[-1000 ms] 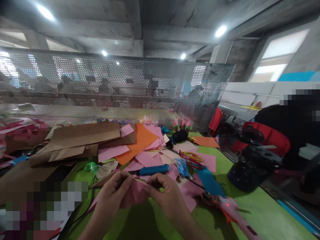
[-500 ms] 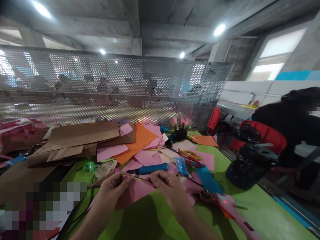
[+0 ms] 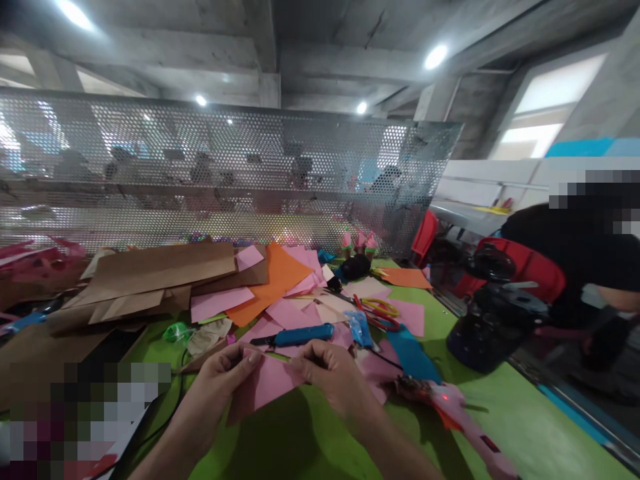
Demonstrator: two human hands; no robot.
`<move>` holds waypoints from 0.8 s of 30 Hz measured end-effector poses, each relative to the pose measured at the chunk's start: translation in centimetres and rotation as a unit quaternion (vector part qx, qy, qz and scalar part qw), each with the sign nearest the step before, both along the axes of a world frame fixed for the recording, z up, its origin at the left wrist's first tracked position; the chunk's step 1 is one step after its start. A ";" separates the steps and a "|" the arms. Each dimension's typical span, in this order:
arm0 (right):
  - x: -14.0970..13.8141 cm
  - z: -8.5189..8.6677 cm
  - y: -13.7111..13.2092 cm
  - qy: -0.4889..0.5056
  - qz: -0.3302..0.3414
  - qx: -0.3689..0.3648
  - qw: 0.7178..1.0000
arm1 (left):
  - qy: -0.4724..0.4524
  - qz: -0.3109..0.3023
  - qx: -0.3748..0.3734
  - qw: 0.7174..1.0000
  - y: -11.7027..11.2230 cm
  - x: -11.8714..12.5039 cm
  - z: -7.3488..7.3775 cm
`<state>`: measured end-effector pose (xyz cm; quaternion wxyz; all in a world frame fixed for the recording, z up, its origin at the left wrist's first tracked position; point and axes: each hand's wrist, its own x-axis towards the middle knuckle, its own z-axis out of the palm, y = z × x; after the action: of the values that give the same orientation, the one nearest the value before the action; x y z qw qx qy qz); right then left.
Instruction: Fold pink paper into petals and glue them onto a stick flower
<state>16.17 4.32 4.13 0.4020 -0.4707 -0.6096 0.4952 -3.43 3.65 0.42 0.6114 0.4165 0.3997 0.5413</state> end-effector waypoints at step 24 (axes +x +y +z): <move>-0.1 -1.0 -0.4 0.080 -0.055 0.040 0.995 | -0.110 0.033 -0.073 0.991 -0.3 0.4 0.1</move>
<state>16.12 3.91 3.10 0.4942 -0.4460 -0.5681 0.4839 -3.07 3.39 0.50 0.6624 0.2954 0.3814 0.5731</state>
